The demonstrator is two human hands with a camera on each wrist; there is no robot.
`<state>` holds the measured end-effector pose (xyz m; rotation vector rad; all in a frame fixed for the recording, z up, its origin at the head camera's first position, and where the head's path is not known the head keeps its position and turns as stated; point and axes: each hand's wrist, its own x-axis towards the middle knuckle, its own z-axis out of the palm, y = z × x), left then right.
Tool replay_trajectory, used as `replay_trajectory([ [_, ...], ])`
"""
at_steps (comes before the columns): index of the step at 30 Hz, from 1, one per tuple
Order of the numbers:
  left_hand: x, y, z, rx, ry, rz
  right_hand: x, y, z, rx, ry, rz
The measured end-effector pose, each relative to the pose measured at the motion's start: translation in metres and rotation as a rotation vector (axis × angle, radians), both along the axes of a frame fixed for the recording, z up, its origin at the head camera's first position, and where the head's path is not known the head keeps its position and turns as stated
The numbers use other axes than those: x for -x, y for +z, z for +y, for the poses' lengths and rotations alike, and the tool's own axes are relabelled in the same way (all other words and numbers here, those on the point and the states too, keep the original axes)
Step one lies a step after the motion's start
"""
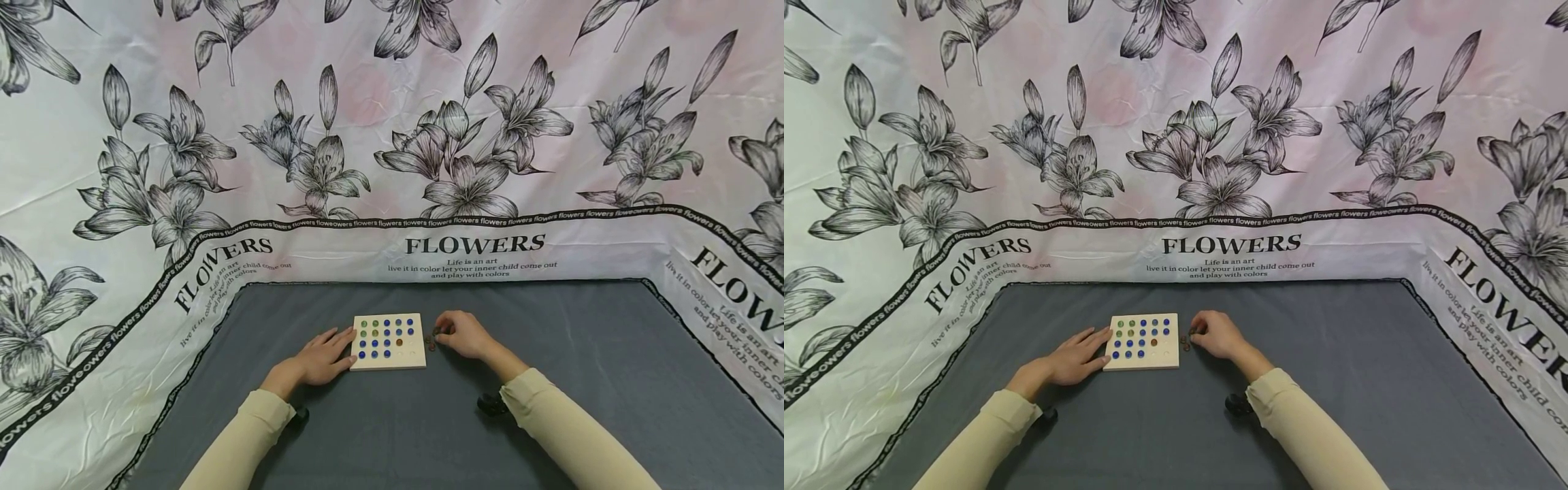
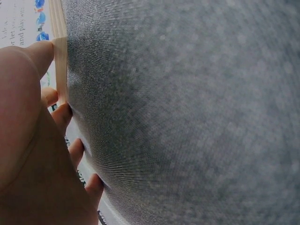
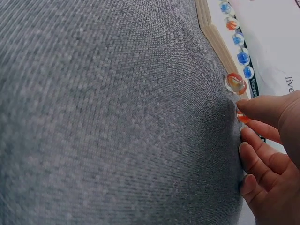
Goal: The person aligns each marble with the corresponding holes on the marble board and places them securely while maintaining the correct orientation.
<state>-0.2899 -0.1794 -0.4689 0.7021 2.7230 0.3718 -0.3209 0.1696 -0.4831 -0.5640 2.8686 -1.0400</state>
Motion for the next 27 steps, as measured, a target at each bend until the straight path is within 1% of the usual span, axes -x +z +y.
replay_trajectory([
  [9, 0.0022, -0.0068, -0.0026, -0.028, 0.0, 0.026, 0.0006, -0.0002, -0.0011, 0.003, -0.011, 0.013],
  [15, 0.0, -0.0014, -0.0014, -0.032, -0.004, 0.017, 0.0029, -0.001, -0.0022, -0.012, -0.031, 0.016],
  [18, -0.0016, 0.0017, -0.0005, -0.034, -0.007, 0.015, 0.0023, -0.0015, -0.0024, -0.01, -0.026, 0.017],
  [24, -0.0022, 0.0017, 0.0001, -0.008, 0.001, 0.006, 0.0004, -0.0016, -0.0006, 0.006, -0.02, 0.013],
  [27, -0.0019, 0.0016, -0.0001, -0.019, 0.0, 0.005, -0.0004, -0.0006, 0.0012, 0.022, -0.007, 0.02],
])
